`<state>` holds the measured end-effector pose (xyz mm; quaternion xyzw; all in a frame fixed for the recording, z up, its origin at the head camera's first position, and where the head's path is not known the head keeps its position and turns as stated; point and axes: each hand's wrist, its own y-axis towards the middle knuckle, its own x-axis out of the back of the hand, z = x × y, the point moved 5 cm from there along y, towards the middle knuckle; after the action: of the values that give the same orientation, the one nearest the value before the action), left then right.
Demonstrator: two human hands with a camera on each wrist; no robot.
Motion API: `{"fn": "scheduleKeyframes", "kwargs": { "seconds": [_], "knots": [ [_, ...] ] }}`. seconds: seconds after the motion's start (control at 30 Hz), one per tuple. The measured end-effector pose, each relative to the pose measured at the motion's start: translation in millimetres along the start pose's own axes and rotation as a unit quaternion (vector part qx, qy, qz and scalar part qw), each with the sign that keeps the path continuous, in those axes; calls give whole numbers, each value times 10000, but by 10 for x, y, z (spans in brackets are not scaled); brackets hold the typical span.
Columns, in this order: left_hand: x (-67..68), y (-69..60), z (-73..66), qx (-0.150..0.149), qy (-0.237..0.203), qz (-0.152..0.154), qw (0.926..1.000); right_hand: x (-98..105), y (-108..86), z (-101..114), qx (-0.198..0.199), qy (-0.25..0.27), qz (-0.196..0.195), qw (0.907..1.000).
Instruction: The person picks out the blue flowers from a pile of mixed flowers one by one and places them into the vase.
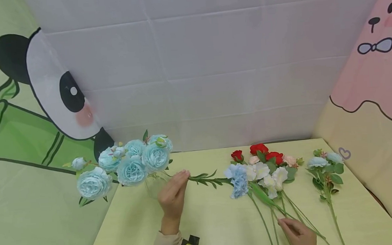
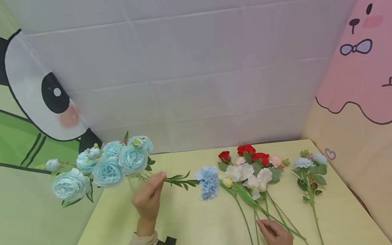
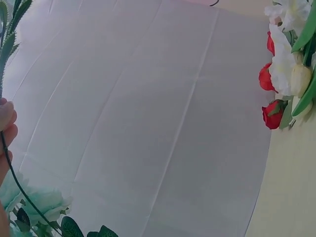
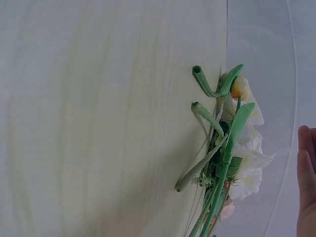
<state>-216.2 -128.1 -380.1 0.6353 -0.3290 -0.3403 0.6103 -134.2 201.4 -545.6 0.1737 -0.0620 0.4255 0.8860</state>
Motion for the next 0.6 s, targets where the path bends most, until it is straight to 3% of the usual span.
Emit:
{"fn": "scheduleKeyframes", "kwargs": {
  "seconds": [0.37,0.6],
  "knots": [
    [159,1,135,628,206,-529,9964,-2,-18,-13,-196,-214,79,9995],
    [269,8,200,1258,300,-1133,9851,3,-39,-34,-515,-257,269,9980]
  ]
}}
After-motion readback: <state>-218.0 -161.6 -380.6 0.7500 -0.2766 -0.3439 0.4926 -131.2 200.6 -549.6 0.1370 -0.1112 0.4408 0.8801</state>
